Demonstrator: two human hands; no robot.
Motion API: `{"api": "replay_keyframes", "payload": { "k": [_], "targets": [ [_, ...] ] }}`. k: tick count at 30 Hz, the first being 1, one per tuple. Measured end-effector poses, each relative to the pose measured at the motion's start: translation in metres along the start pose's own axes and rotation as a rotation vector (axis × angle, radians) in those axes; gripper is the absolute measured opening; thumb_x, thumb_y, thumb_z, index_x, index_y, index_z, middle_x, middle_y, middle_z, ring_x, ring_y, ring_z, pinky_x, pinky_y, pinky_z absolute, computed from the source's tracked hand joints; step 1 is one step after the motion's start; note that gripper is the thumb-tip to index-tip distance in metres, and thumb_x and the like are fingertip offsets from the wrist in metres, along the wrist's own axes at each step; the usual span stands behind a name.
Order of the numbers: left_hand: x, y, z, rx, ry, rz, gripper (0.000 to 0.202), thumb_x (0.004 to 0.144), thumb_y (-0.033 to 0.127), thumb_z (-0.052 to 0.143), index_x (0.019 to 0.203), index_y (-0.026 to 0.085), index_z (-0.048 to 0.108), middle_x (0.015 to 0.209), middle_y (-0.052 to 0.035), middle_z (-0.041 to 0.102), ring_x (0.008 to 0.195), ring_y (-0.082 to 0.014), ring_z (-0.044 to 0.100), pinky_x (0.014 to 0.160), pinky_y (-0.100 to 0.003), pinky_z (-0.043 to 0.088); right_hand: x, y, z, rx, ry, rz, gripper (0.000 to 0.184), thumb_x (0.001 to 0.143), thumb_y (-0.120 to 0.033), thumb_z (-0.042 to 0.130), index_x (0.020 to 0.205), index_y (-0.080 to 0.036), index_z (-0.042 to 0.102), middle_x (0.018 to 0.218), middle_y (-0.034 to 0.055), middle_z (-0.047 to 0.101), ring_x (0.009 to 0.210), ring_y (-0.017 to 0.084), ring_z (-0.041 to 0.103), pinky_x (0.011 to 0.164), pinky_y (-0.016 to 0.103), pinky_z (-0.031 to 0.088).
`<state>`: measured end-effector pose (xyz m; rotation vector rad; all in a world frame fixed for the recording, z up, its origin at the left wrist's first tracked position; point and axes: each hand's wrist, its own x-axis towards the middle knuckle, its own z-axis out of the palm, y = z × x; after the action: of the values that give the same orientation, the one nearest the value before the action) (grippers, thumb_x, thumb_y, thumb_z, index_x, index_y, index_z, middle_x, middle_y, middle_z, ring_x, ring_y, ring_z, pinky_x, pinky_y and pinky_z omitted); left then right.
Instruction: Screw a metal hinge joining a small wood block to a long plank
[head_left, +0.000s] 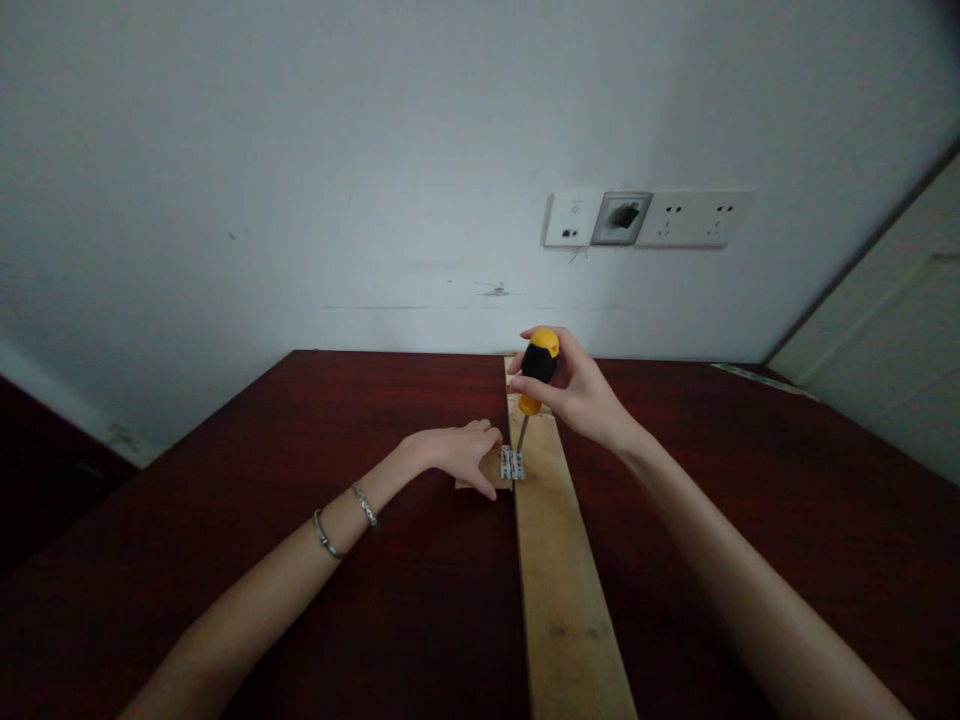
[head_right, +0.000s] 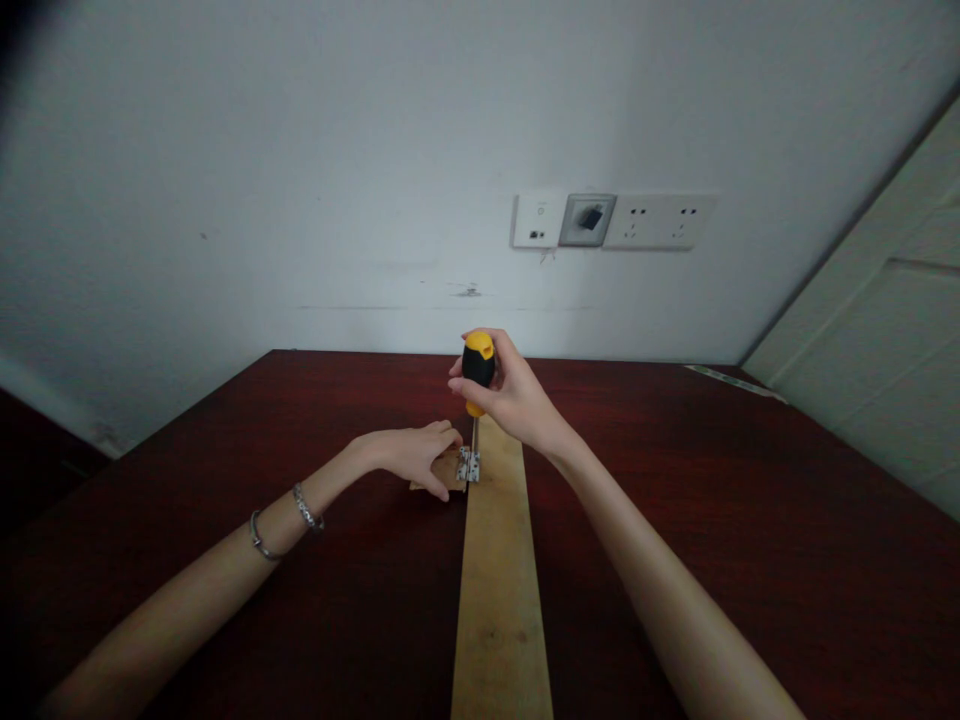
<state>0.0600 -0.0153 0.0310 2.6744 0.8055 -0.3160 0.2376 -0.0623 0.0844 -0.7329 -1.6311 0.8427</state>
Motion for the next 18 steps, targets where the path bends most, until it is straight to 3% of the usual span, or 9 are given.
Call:
{"api": "replay_keyframes", "payload": {
  "k": [4,9,13,18],
  "targets": [
    [0.001,-0.002,0.002,0.020,0.009,0.010,0.073,0.062,0.061,0.064,0.114,0.014,0.045,0.113,-0.0112,0.047,0.102,-0.0263,0.045,0.082,-0.031,0.040,-0.002,0.000,-0.001,0.028,-0.045,0.033,0.044,0.079,-0.025,0.060,0.120,-0.025,0.043,0.089,0.0003,0.055,0.078,0.013,0.055,0.073,0.031,0.048],
    [0.003,-0.002,0.003,0.042,0.013,0.021,0.072,0.062,0.061,0.065,0.113,0.014,0.045,0.112,-0.0107,0.048,0.101,-0.0260,0.045,0.083,-0.030,0.039,-0.003,-0.008,-0.010,0.123,-0.133,0.124,0.043,0.080,-0.024,0.057,0.122,-0.024,0.048,0.100,0.0038,0.059,0.088,0.017,0.058,0.082,0.036,0.048],
    [0.002,-0.001,0.003,0.058,0.011,0.015,0.073,0.061,0.062,0.066,0.112,0.013,0.046,0.110,-0.0111,0.048,0.101,-0.0262,0.045,0.082,-0.030,0.040,0.000,-0.016,-0.016,0.011,-0.137,0.129,0.044,0.075,-0.029,0.065,0.116,-0.020,0.054,0.100,0.0071,0.062,0.095,0.021,0.058,0.087,0.041,0.047],
    [0.002,-0.003,0.004,0.043,0.004,0.012,0.073,0.061,0.060,0.066,0.115,0.015,0.045,0.111,-0.0101,0.048,0.103,-0.0263,0.044,0.083,-0.030,0.039,0.002,-0.014,-0.015,-0.164,-0.050,0.014,0.030,0.071,-0.032,0.069,0.096,-0.021,0.057,0.088,0.0027,0.059,0.084,0.018,0.056,0.076,0.035,0.049]
  ]
}}
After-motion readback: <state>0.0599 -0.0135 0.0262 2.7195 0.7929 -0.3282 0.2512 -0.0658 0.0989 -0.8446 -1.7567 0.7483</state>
